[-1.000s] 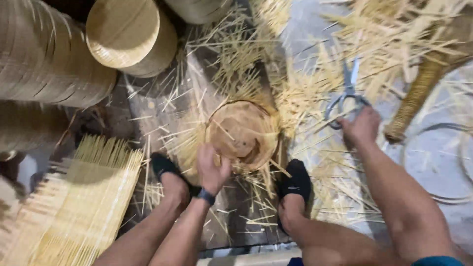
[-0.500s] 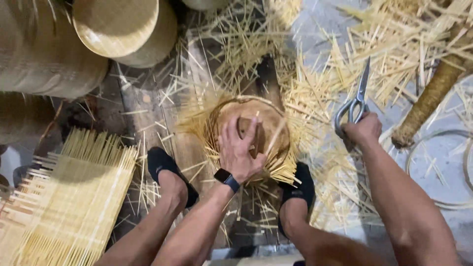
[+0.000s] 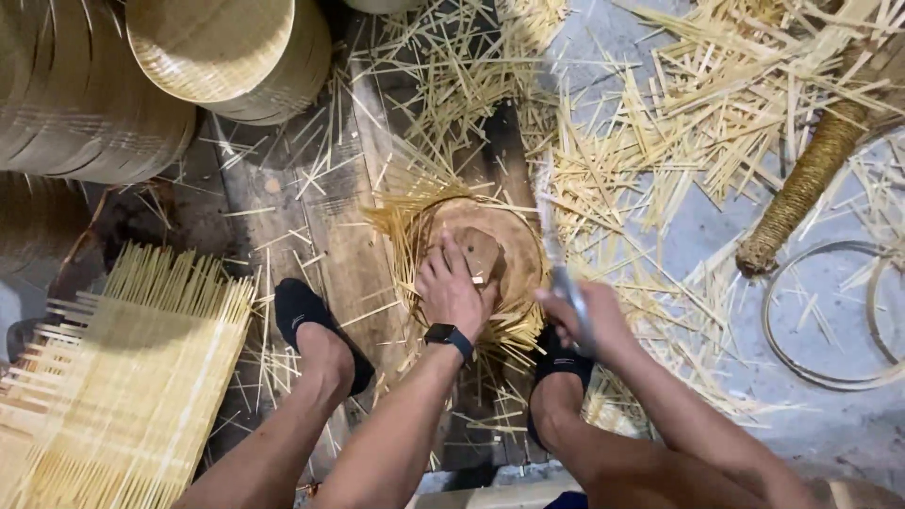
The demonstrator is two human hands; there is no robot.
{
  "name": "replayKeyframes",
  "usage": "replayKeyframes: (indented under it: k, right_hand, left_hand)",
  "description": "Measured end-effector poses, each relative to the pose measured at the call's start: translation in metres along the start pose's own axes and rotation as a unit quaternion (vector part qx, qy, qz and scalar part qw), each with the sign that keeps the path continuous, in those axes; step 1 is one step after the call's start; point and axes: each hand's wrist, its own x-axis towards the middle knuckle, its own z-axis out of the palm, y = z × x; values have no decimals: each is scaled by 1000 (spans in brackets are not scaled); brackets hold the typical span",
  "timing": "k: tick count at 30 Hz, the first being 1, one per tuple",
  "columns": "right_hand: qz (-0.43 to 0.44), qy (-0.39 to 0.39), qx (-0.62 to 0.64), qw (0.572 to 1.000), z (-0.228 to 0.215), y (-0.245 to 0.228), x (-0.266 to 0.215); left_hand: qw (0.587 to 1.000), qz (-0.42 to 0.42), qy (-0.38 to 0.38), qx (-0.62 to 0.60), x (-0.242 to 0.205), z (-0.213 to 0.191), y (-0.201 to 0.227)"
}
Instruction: Weaving bamboo strips into a circular pattern and trimming the edges to fit a frame.
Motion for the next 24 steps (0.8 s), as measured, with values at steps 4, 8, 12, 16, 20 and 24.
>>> replayKeyframes:
  k: [4, 8, 12, 16, 20, 24]
  right_hand:
    - [19, -35, 70, 997, -6, 12, 7]
    - [-73, 58, -81, 992, -43, 20, 17]
    - [-116, 142, -276, 944, -60, 24, 23]
    - [-270, 208, -449, 826, -47, 44, 82]
    - [-270, 245, -494, 789, -38, 35, 90]
    - [-296, 256, -490, 779, -51, 30, 80]
  left_hand:
    - [1000, -3, 2, 4, -2, -3, -3]
    - [998, 58, -11, 5, 12, -15, -8]
    - [995, 65, -40, 64, 0, -26, 8]
    - [995, 6, -83, 53, 10, -11, 7]
    - [997, 32, -63, 6, 1, -20, -2]
    - [996, 55, -66, -7, 10, -17, 2]
